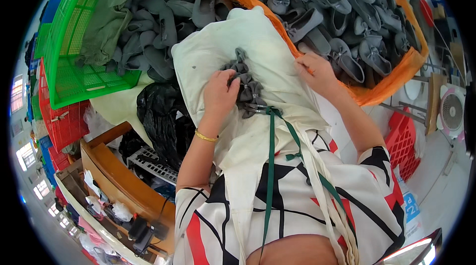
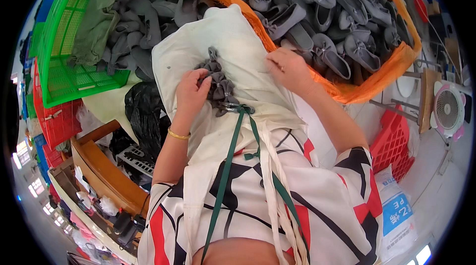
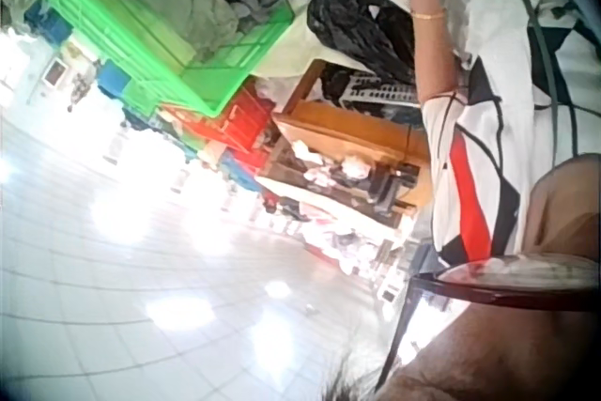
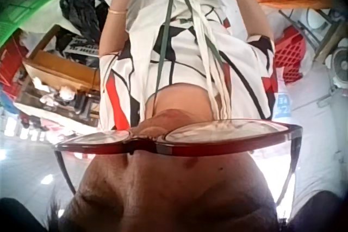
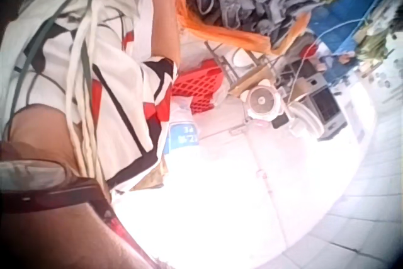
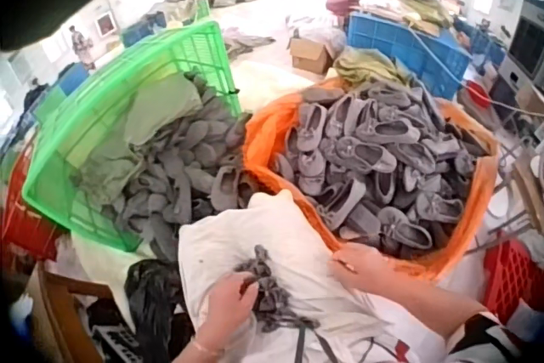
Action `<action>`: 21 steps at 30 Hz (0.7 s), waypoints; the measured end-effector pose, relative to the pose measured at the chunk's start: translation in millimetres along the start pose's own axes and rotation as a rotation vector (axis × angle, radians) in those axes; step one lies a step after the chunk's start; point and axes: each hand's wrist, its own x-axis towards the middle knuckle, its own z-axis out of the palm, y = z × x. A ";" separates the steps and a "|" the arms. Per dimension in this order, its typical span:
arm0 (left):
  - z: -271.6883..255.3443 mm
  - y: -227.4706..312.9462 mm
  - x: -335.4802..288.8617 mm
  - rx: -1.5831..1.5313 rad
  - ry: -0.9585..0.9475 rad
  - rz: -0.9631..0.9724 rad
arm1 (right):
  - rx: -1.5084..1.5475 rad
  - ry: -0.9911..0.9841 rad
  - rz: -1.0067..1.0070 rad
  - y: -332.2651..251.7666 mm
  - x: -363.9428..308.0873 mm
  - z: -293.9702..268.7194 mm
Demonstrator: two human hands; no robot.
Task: The person is sewing a decorative bow onto the top of a grey slipper using a needle and thread. They repeatedly pull the thread through the fabric to secure the bow, working on one slipper at a time while seated on the floor.
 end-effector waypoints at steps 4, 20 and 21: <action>4.0 6.2 24.2 -0.029 0.058 -0.011 | 0.051 -0.050 -0.104 -21.4 23.9 12.7; -14.0 16.4 44.5 -0.062 0.125 0.277 | 0.378 -0.251 0.250 -40.1 70.3 53.5; -16.8 19.9 30.4 -0.056 0.051 0.219 | 0.411 -0.325 0.291 -51.4 70.1 53.2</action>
